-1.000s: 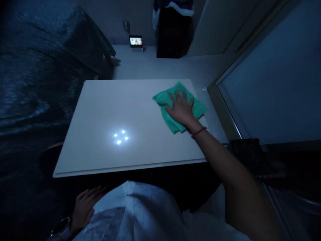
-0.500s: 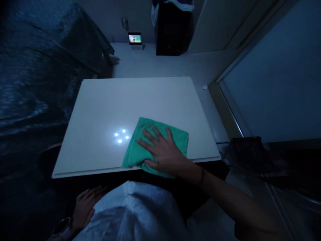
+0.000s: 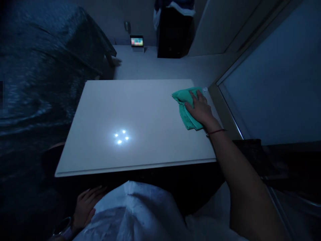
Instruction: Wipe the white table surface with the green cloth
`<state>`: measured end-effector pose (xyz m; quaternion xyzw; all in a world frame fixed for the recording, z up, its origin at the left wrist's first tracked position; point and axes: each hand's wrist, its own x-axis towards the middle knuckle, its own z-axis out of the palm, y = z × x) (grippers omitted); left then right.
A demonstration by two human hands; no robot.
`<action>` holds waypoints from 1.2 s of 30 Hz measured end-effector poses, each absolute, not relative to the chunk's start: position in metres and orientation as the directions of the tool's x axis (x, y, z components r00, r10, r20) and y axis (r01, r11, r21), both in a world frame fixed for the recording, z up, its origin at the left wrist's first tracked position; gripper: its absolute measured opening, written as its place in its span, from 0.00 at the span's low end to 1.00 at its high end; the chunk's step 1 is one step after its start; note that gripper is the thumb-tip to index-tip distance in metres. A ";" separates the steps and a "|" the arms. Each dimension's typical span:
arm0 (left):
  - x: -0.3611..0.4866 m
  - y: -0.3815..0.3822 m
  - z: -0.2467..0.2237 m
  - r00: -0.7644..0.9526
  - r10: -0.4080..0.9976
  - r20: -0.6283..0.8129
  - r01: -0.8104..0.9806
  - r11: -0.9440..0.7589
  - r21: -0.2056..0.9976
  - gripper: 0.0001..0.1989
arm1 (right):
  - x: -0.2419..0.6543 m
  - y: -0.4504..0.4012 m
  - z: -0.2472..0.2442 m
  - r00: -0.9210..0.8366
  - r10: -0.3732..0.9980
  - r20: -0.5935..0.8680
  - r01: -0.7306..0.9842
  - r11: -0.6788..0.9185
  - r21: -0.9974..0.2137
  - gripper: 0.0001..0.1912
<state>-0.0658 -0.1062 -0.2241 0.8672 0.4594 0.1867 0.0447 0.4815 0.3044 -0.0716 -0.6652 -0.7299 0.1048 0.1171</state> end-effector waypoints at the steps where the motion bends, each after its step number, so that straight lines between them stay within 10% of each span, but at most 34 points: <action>1: -0.066 -0.107 -0.225 0.507 0.816 0.278 0.782 -0.571 0.250 0.30 | 0.479 0.297 -0.072 -0.091 0.995 0.042 0.949 0.099 -0.298 0.49; 8: -0.068 -0.105 -0.228 0.510 0.803 0.307 0.771 -0.586 0.250 0.27 | 0.431 0.185 -0.057 -0.210 0.978 0.016 0.975 0.210 -0.074 0.44; 18: -0.065 -0.101 -0.224 0.514 0.790 0.336 0.756 -0.602 0.259 0.26 | 0.395 0.089 -0.071 -0.433 0.901 -0.024 0.897 0.428 -0.113 0.47; 36: -0.068 -0.104 -0.223 0.569 0.784 0.249 0.776 -0.612 0.154 0.31 | 0.431 0.316 -0.042 -0.057 0.998 -0.016 0.981 0.053 -0.185 0.37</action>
